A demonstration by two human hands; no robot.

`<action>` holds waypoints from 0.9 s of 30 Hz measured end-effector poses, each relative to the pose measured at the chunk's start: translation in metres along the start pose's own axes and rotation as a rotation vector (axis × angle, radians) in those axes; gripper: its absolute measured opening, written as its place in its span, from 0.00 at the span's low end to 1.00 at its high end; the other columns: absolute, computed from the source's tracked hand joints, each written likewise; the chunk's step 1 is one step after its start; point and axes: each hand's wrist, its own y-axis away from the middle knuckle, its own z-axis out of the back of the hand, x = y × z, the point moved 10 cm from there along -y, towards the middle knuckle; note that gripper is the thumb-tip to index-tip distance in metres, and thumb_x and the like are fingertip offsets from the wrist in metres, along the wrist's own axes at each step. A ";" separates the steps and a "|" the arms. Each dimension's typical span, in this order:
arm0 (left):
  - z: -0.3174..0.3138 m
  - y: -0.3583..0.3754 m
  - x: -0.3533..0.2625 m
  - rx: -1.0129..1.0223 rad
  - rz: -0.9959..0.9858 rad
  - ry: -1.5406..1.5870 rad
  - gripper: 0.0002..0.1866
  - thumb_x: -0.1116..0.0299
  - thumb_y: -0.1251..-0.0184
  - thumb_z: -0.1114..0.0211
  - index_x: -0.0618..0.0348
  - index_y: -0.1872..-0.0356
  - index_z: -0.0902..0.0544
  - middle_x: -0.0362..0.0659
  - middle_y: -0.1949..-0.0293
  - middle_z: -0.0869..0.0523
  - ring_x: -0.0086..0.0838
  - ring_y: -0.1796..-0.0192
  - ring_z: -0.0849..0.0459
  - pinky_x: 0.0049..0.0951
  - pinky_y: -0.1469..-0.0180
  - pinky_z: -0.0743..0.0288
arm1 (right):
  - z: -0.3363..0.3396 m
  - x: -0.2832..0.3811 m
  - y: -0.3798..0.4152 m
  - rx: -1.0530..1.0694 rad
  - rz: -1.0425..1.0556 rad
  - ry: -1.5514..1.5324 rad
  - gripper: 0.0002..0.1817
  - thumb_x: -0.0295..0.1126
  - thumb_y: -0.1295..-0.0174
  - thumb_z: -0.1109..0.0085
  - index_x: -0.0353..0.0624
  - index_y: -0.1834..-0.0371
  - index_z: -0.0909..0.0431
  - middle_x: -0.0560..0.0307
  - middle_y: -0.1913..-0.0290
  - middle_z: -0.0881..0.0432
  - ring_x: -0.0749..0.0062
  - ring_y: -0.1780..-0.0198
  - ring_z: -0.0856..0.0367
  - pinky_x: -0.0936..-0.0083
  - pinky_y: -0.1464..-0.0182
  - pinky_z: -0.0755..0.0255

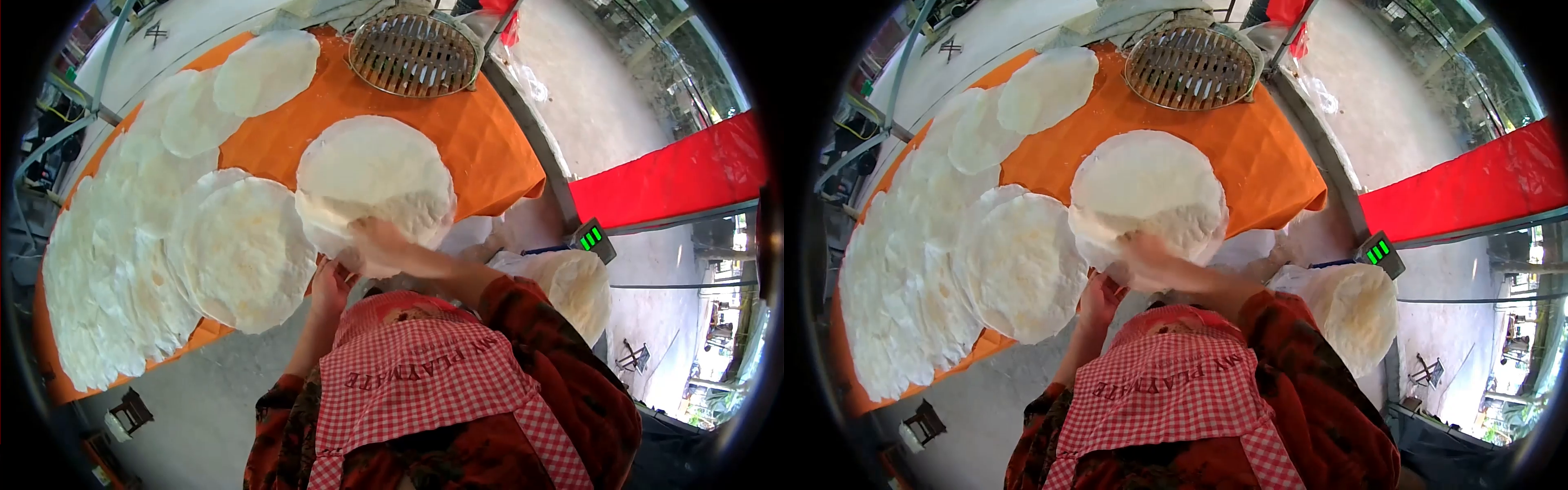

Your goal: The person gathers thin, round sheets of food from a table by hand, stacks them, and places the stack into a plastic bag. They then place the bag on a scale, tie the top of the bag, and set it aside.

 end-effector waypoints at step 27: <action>-0.025 0.004 -0.015 0.080 0.005 -0.033 0.32 0.37 0.30 0.57 0.50 0.36 0.32 0.41 0.41 0.25 0.34 0.42 0.24 0.40 0.43 0.30 | 0.018 0.020 0.059 -0.328 0.262 0.183 0.18 0.37 0.53 0.36 0.47 0.57 0.23 0.59 0.56 0.23 0.60 0.52 0.25 0.64 0.55 0.29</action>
